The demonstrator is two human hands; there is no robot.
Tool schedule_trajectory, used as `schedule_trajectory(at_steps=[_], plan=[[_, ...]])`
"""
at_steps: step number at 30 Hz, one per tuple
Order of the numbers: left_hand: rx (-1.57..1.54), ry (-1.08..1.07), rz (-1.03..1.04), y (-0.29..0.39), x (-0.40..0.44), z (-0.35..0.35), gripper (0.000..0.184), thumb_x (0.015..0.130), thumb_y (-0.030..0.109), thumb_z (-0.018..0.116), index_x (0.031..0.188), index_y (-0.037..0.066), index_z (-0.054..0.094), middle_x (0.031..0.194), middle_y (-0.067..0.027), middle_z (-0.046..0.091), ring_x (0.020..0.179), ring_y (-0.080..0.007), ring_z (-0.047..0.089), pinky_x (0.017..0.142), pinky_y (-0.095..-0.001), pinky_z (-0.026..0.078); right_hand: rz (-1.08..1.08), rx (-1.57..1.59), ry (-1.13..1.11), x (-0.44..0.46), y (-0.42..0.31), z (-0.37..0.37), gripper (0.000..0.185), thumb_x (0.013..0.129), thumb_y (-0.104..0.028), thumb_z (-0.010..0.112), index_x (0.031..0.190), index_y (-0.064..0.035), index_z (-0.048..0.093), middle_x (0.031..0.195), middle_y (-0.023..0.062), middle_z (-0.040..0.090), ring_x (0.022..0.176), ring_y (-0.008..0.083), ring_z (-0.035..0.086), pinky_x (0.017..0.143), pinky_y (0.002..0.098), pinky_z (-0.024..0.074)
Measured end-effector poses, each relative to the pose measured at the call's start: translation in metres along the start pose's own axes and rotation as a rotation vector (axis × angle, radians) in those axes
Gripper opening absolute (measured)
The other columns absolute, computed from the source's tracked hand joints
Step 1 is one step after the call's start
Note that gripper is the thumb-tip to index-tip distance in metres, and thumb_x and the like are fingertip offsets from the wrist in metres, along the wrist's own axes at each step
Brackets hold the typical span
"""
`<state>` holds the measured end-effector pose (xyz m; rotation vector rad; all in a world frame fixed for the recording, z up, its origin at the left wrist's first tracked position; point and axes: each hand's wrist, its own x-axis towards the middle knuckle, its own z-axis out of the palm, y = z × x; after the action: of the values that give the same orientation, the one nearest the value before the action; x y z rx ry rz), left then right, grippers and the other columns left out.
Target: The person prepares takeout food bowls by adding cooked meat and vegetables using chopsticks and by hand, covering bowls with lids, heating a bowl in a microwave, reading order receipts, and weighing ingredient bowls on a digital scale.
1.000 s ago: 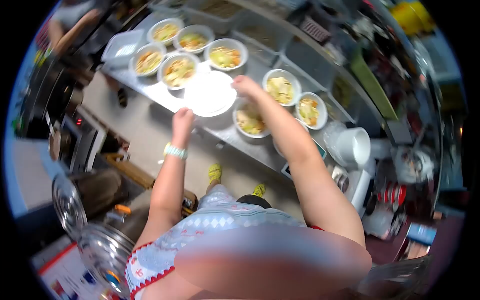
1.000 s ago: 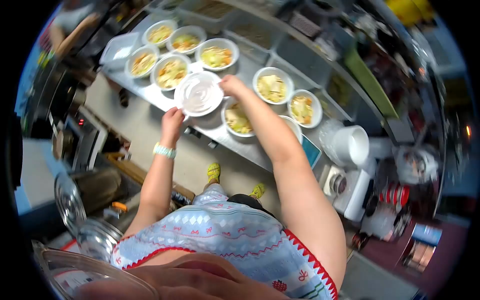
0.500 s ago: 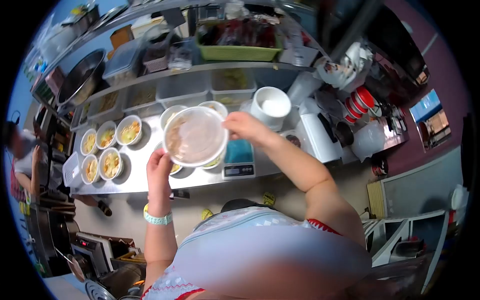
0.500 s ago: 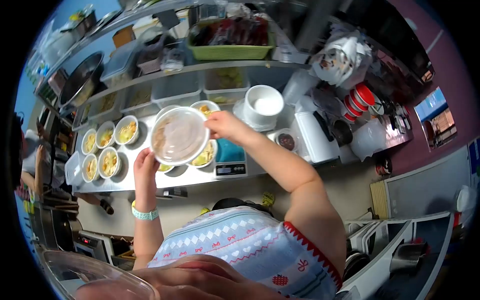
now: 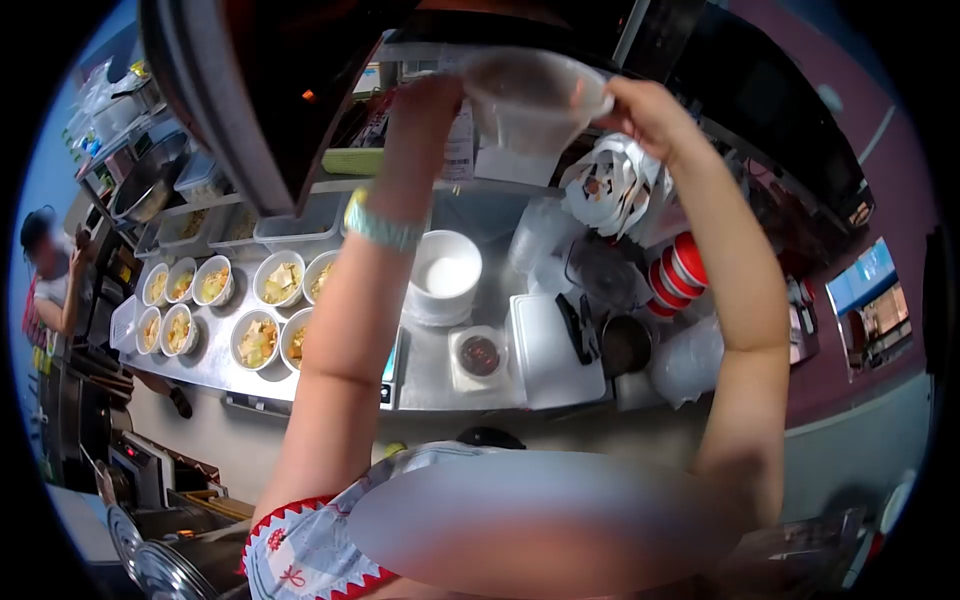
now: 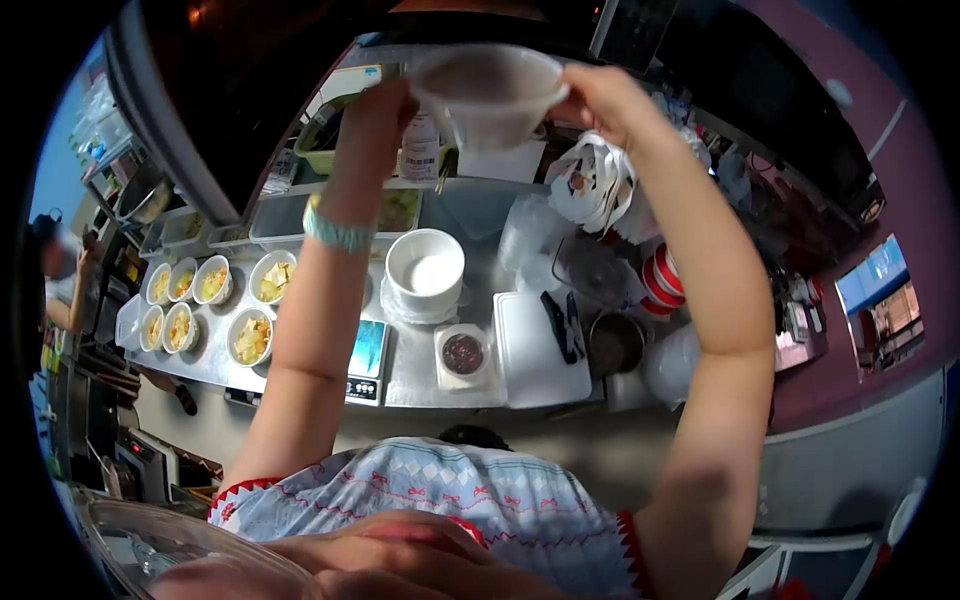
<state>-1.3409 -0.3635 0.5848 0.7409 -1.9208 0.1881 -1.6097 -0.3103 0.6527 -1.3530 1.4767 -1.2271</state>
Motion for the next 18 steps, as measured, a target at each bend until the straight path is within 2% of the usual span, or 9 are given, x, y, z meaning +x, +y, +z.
schedule_trajectory(at_steps=[2, 5, 6, 8, 9, 10, 12, 15, 18], plan=[[-1.233, 0.183, -0.656, -0.013, 0.063, 0.034, 0.012, 0.087, 0.011, 0.056, 0.087, 0.0, 0.059, 0.079, -0.0102, 0.062, 0.077, -0.0255, 0.061, 0.071, -0.0356, 0.048, -0.086, 0.075, 0.02, 0.029, -0.036, -0.014, 0.023, 0.088, -0.013, 0.05, 0.097, 0.0065, 0.06, 0.094, 0.0144, 0.065, 0.084, 0.0212, 0.067, 0.069, 0.0227, 0.0563], [-1.287, 0.159, -0.577, -0.025, 0.125, 0.036, 0.016, 0.089, 0.012, 0.055, 0.095, -0.001, 0.06, 0.085, -0.0097, 0.064, 0.082, -0.0237, 0.062, 0.072, -0.0354, 0.049, -0.225, 0.142, 0.023, 0.123, -0.059, -0.045, 0.025, 0.087, -0.012, 0.05, 0.103, 0.0075, 0.057, 0.1, 0.0175, 0.064, 0.089, 0.0255, 0.067, 0.068, 0.0234, 0.0585], [-1.175, 0.171, -0.503, -0.024, 0.142, 0.037, 0.025, 0.092, 0.022, 0.05, 0.085, 0.0, 0.059, 0.075, -0.0079, 0.059, 0.07, -0.0196, 0.055, 0.063, -0.034, 0.044, -0.145, 0.019, 0.146, 0.139, -0.07, -0.038, 0.022, 0.088, -0.025, 0.057, 0.091, -0.0031, 0.061, 0.082, 0.0103, 0.064, 0.072, 0.0182, 0.065, 0.053, 0.0246, 0.0539], [-1.055, 0.197, -0.419, -0.024, 0.16, 0.028, 0.039, 0.095, 0.032, 0.045, 0.076, 0.001, 0.058, 0.066, -0.006, 0.054, 0.058, -0.0156, 0.049, 0.054, -0.0327, 0.04, -0.245, 0.149, 0.104, 0.189, -0.069, -0.036, 0.022, 0.088, -0.015, 0.051, 0.099, 0.0018, 0.058, 0.093, 0.0137, 0.064, 0.083, 0.0228, 0.066, 0.054, 0.0241, 0.0534], [-0.981, 0.1, -0.558, -0.03, 0.163, 0.023, 0.039, 0.095, 0.029, 0.044, 0.071, 0.002, 0.056, 0.062, -0.0061, 0.052, 0.054, -0.0168, 0.048, 0.051, -0.0339, 0.04, -0.25, 0.1, 0.135, 0.211, -0.067, -0.039, 0.024, 0.088, -0.013, 0.05, 0.102, 0.0047, 0.057, 0.098, 0.016, 0.065, 0.082, 0.0236, 0.068, 0.047, 0.0195, 0.0545], [-0.903, 0.004, -0.694, -0.035, 0.167, 0.021, 0.04, 0.096, 0.026, 0.044, 0.065, 0.002, 0.055, 0.057, -0.0061, 0.05, 0.05, -0.0181, 0.046, 0.049, -0.035, 0.039, -0.183, 0.023, 0.09, 0.216, -0.071, -0.036, 0.02, 0.088, -0.017, 0.051, 0.096, 0.0009, 0.057, 0.09, 0.0113, 0.066, 0.072, 0.0196, 0.069, 0.033, 0.0159, 0.043], [-0.978, 0.093, -0.7, -0.097, 0.196, 0.075, 0.039, 0.096, 0.027, 0.044, 0.067, 0.003, 0.056, 0.056, -0.0067, 0.049, 0.047, -0.0188, 0.045, 0.047, -0.0359, 0.038, -0.145, -0.229, 0.362, 0.221, -0.074, -0.011, 0.019, 0.087, -0.021, 0.053, 0.091, -0.0034, 0.057, 0.081, 0.006, 0.064, 0.059, 0.0138, 0.066, 0.029, 0.0161, 0.0363], [-0.995, 0.175, -0.745, -0.107, 0.207, 0.092, 0.035, 0.095, 0.025, 0.046, 0.07, 0.003, 0.058, 0.06, -0.0087, 0.052, 0.051, -0.0198, 0.048, 0.048, -0.0367, 0.036, -0.163, -0.205, 0.39, 0.269, -0.058, -0.009, 0.02, 0.088, -0.024, 0.053, 0.092, -0.0048, 0.058, 0.079, 0.0072, 0.063, 0.059, 0.0136, 0.063, 0.036, 0.0215, 0.0455], [-1.175, 0.25, -0.558, -0.131, 0.207, 0.118, 0.021, 0.092, 0.016, 0.05, 0.088, -0.004, 0.058, 0.081, -0.0134, 0.059, 0.073, -0.021, 0.056, 0.063, -0.0342, 0.043, -0.211, -0.003, 0.407, 0.318, -0.053, -0.009, 0.022, 0.093, -0.02, 0.046, 0.101, -0.0046, 0.06, 0.097, 0.0137, 0.063, 0.087, 0.0209, 0.063, 0.064, 0.0313, 0.0559]])
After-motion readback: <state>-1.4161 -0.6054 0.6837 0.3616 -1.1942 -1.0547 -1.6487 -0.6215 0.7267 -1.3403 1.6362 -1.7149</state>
